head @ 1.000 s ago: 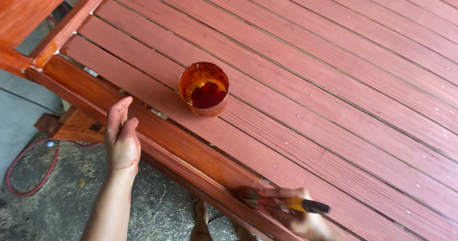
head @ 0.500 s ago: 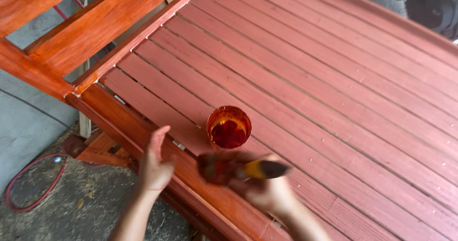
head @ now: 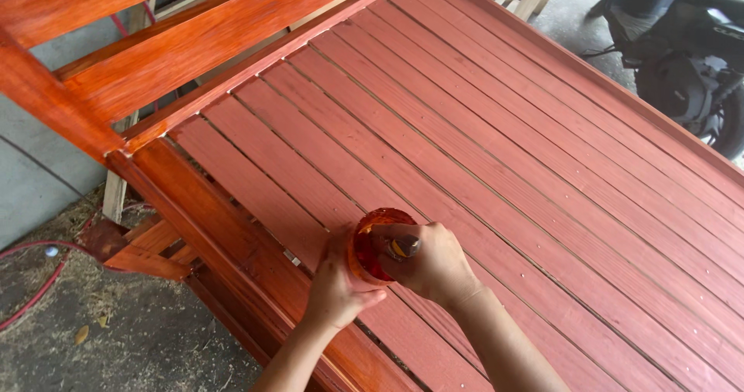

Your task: The person paints a wooden bench with reddish-brown paint using a brush. They repeatedly dip the brush into a small container and apply the paint to the slats and frame of the bench.

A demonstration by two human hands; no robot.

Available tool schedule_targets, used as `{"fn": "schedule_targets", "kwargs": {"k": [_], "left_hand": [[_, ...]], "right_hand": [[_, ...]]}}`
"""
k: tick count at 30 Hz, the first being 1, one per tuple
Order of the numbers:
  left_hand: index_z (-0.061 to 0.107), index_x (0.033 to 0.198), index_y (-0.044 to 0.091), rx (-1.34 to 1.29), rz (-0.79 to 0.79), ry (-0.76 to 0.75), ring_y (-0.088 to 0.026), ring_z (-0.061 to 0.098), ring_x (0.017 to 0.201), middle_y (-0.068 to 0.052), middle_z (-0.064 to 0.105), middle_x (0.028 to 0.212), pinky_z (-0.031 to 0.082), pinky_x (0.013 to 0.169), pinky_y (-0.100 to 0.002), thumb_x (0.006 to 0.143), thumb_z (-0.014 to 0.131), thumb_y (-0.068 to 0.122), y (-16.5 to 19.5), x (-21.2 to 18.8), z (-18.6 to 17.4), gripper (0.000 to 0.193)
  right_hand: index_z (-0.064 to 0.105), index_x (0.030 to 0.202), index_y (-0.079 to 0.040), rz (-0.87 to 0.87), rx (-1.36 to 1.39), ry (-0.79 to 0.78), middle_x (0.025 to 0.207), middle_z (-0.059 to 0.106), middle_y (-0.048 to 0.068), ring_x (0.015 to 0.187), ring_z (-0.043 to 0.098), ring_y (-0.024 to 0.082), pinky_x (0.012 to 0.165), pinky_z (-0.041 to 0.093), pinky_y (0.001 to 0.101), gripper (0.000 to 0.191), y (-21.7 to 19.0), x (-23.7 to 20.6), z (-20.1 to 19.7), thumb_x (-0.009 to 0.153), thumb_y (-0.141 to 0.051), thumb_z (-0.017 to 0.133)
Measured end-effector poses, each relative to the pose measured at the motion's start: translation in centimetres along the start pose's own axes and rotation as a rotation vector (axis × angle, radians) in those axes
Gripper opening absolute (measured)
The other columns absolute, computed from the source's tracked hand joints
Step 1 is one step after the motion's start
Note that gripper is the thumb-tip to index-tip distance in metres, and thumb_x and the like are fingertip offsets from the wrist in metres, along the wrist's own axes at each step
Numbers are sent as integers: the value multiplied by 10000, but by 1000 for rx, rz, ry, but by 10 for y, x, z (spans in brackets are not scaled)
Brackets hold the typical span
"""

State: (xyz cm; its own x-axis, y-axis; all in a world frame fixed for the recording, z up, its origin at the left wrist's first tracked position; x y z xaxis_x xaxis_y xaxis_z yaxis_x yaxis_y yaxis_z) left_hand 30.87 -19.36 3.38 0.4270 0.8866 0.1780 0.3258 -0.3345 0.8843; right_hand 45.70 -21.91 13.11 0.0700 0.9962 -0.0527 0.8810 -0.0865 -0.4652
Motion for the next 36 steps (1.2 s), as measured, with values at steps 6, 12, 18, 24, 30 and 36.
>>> {"fn": "schedule_targets", "kwargs": {"k": [6,12,18,24,30,36], "left_hand": [[464,1396,50,-224,-33,31,-317,619,1248,-140,629,1323,483,1096,-397,534,965,186,-8,8,11,1006],[491,1360,54,-152,-27,49,-339,603,1242,-147,622,1316,490,1069,-429,510,975,208,-17,10,13,990],[492,1386,52,-157,4,33,-338,599,1243,-168,605,1324,486,1074,-450,552,955,235,-21,11,16,971],[467,1411,31,-145,23,16,-332,611,1257,-163,614,1336,474,1105,-451,601,936,239,-29,10,21,958],[451,1422,38,-196,13,7,-319,633,1255,-159,607,1344,522,1087,-421,629,910,253,-23,11,21,942],[455,1467,81,56,-97,23,-342,520,1322,-180,503,1466,457,1044,-434,553,946,69,-23,-1,2,1037]], "right_hand": [[747,1104,-262,-15,-212,-183,859,770,63,788,728,282,724,592,426,326,-6,23,23,781,-266,790],[750,1201,-253,209,37,-177,966,796,65,865,748,228,813,618,358,402,2,21,-3,805,-271,819],[716,1226,-12,118,728,101,1077,800,95,959,733,149,857,643,318,434,29,0,-37,802,-57,800],[684,1251,15,238,917,113,1134,782,137,993,756,187,871,658,350,462,43,-11,-2,805,-57,781],[669,1264,57,188,1071,143,1127,783,169,989,753,217,869,647,368,477,44,-15,10,806,-31,769],[592,1368,78,117,1159,514,1205,732,154,1094,707,206,937,586,347,566,60,-60,18,841,-58,747]]}}
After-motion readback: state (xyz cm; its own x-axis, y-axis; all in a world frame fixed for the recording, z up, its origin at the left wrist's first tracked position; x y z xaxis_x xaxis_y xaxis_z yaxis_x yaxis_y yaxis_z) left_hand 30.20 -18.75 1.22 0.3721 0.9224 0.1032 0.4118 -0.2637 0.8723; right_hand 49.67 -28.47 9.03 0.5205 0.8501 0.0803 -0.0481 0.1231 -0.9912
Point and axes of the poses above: each hand's wrist, its own x-axis towards the middle knuckle, its own z-axis out of the palm, y = z × x, the point moved 4 cm from there along x, towards the middle knuckle
